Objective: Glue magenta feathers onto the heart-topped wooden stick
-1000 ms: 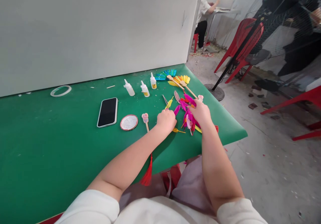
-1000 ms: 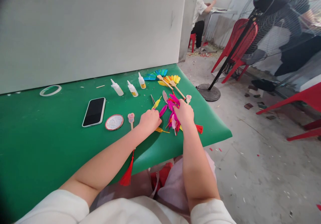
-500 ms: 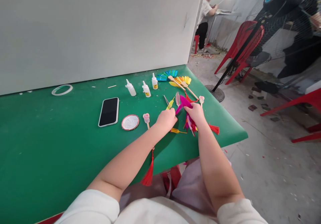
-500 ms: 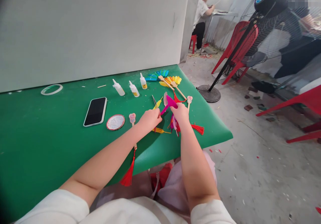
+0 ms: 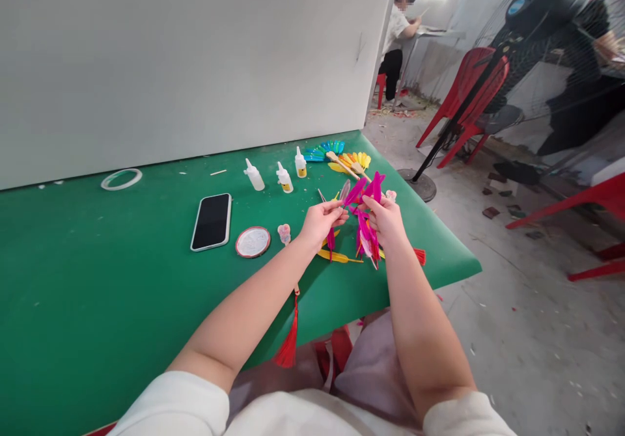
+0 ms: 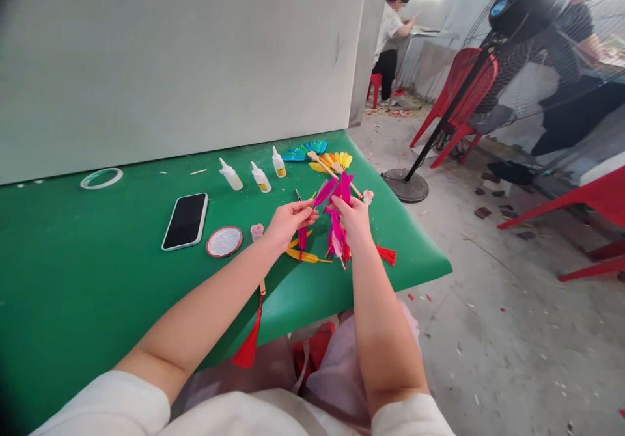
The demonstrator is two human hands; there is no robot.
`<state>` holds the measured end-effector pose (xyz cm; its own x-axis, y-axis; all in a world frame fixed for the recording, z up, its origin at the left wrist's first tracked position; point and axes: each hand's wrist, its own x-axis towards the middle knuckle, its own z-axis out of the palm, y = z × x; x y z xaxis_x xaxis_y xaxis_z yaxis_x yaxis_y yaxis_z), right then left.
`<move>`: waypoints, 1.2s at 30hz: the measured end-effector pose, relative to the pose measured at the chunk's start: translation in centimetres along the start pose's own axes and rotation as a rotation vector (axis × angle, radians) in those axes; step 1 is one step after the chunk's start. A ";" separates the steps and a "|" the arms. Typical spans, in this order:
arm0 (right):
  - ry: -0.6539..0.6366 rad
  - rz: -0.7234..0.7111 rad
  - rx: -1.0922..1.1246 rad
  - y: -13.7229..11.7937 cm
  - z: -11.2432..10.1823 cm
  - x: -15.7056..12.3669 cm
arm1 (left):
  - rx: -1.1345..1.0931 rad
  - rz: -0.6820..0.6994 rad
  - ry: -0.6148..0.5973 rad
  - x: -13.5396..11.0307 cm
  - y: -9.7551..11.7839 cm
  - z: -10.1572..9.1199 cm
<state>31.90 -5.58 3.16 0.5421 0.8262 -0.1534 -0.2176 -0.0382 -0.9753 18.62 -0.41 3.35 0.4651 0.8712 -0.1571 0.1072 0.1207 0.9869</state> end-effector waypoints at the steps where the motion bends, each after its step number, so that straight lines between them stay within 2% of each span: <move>1: -0.004 0.007 0.007 -0.1 0.2 -0.1 | -0.057 -0.018 -0.005 -0.1 -0.1 0.1; 7: 0.004 -0.002 0.023 -0.4 1.1 -0.7 | -0.233 -0.095 -0.022 -0.5 0.0 0.1; 16: -0.042 -0.099 -0.086 -0.2 0.9 -0.8 | -0.267 -0.152 -0.065 -0.7 0.6 0.0; 23: -0.072 -0.146 -0.130 0.2 0.8 -0.7 | -0.248 -0.143 -0.114 -0.9 0.9 -0.1; 28: -0.078 -0.134 -0.115 0.1 0.9 -0.8 | -0.225 -0.071 -0.146 -1.0 0.8 0.0; 36: -0.009 -0.111 0.180 0.0 0.7 -0.2 | -0.249 -0.039 -0.057 -0.8 0.6 -0.1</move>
<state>31.22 -5.38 3.33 0.5635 0.8250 -0.0442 -0.2988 0.1536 -0.9419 18.21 -0.95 4.10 0.5144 0.8362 -0.1903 -0.0905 0.2736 0.9576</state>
